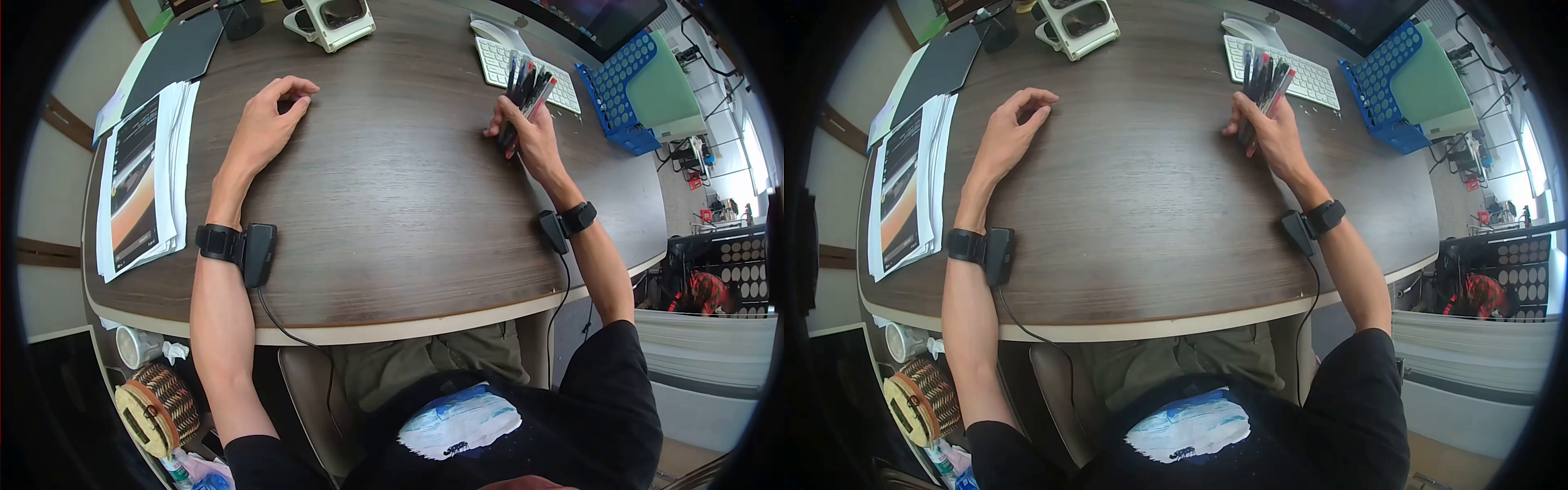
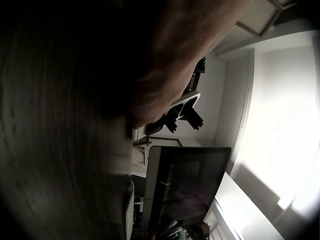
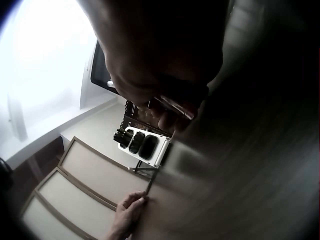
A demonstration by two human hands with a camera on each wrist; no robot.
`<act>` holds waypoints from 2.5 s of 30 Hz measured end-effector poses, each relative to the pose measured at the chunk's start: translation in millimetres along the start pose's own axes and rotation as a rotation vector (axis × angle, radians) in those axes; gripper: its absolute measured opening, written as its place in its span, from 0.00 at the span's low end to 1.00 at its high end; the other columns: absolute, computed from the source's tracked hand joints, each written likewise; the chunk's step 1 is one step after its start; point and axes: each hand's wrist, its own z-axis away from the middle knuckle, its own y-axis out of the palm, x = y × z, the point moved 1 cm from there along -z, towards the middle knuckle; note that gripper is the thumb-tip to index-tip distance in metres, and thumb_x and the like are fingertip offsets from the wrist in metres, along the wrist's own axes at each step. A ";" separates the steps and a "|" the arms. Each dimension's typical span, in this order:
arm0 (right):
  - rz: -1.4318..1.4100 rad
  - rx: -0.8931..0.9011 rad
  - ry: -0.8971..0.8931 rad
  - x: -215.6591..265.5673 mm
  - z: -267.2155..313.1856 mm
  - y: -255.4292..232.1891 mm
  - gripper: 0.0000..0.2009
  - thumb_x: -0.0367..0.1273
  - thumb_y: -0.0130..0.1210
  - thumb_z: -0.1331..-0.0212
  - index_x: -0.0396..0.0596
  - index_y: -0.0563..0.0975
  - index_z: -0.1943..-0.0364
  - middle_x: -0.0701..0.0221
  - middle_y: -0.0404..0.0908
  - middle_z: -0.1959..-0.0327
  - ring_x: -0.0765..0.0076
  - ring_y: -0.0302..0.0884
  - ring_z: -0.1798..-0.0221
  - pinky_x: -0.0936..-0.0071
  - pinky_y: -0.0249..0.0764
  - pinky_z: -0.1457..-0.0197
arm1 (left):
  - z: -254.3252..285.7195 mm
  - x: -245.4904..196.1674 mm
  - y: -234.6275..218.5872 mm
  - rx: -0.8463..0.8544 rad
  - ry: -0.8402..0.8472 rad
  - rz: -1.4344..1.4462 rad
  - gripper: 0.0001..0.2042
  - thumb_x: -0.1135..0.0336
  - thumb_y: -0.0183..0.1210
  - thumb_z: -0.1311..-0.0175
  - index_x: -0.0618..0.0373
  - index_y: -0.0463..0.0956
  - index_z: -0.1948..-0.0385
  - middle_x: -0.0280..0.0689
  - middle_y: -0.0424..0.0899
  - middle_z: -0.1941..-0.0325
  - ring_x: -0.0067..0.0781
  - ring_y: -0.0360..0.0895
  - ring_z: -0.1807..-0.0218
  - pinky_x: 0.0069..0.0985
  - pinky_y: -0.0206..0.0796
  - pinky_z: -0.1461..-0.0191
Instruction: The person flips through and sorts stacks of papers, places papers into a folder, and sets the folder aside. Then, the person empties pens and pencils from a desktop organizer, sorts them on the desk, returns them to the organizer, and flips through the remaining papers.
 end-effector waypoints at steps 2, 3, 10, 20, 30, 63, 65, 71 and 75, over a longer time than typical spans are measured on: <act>-0.147 0.070 0.050 4.8 -2.5 3.0 0.11 0.38 0.63 0.22 0.46 0.78 0.48 0.72 0.83 0.66 0.75 0.85 0.66 0.77 0.86 0.65 | -0.4 -0.8 -1.1 0.008 -0.015 -0.003 0.11 0.64 0.61 0.21 0.54 0.86 0.45 0.33 0.89 0.44 0.32 0.84 0.38 0.33 0.72 0.28; -0.350 0.115 0.199 13.6 0.1 9.9 0.13 0.36 0.61 0.20 0.44 0.77 0.42 0.72 0.81 0.62 0.75 0.84 0.63 0.73 0.88 0.59 | -0.5 -1.5 -1.3 0.002 -0.014 -0.004 0.11 0.64 0.61 0.21 0.54 0.86 0.45 0.33 0.89 0.44 0.32 0.84 0.38 0.33 0.72 0.28; -0.654 0.247 0.438 44.4 -9.8 48.6 0.14 0.34 0.64 0.23 0.45 0.76 0.41 0.73 0.82 0.57 0.76 0.84 0.63 0.69 0.93 0.47 | 1.2 -2.0 -0.9 -0.009 0.016 -0.002 0.11 0.65 0.61 0.21 0.54 0.86 0.45 0.34 0.88 0.45 0.33 0.83 0.39 0.34 0.72 0.29; -0.130 0.191 0.039 54.7 -81.5 98.8 0.14 0.39 0.68 0.26 0.52 0.75 0.66 0.78 0.75 0.77 0.84 0.73 0.77 0.81 0.65 0.80 | 2.7 -4.0 -4.9 -0.010 0.028 0.023 0.11 0.65 0.60 0.22 0.56 0.85 0.46 0.37 0.88 0.45 0.37 0.83 0.41 0.35 0.74 0.32; 0.214 -0.048 -0.149 8.0 -89.8 124.5 0.16 0.44 0.73 0.31 0.47 0.81 0.57 0.78 0.78 0.74 0.85 0.72 0.77 0.79 0.68 0.80 | 2.5 1.8 -3.1 -0.012 0.033 0.055 0.12 0.64 0.59 0.23 0.57 0.85 0.46 0.39 0.88 0.42 0.39 0.84 0.40 0.37 0.74 0.31; 1.445 0.350 -0.266 87.6 -231.7 171.2 0.30 0.36 0.70 0.40 0.35 0.69 0.39 0.49 0.90 0.59 0.51 0.93 0.59 0.58 0.89 0.55 | 0.8 9.5 0.9 -0.049 0.092 0.041 0.11 0.67 0.58 0.24 0.58 0.85 0.48 0.41 0.87 0.46 0.39 0.85 0.43 0.36 0.77 0.34; 1.304 0.375 -0.111 88.8 -225.0 162.4 0.35 0.38 0.73 0.41 0.36 0.68 0.36 0.52 0.89 0.63 0.57 0.92 0.64 0.63 0.88 0.59 | 0.7 10.1 2.1 -0.050 0.091 0.044 0.11 0.67 0.58 0.24 0.58 0.85 0.48 0.41 0.87 0.46 0.39 0.85 0.43 0.36 0.77 0.34; 1.014 0.378 0.007 88.9 -219.6 152.5 0.37 0.38 0.77 0.42 0.30 0.69 0.36 0.55 0.88 0.61 0.65 0.88 0.67 0.73 0.84 0.61 | 0.0 9.4 1.1 -0.044 0.091 0.038 0.11 0.67 0.59 0.24 0.58 0.85 0.49 0.41 0.88 0.47 0.39 0.85 0.43 0.36 0.77 0.35; 0.725 0.420 -0.180 79.6 -221.0 154.0 0.39 0.46 0.79 0.41 0.37 0.70 0.35 0.61 0.87 0.59 0.73 0.85 0.60 0.79 0.79 0.56 | 0.8 8.6 0.9 -0.052 0.089 0.037 0.11 0.67 0.59 0.24 0.58 0.85 0.48 0.41 0.88 0.47 0.39 0.85 0.43 0.37 0.77 0.35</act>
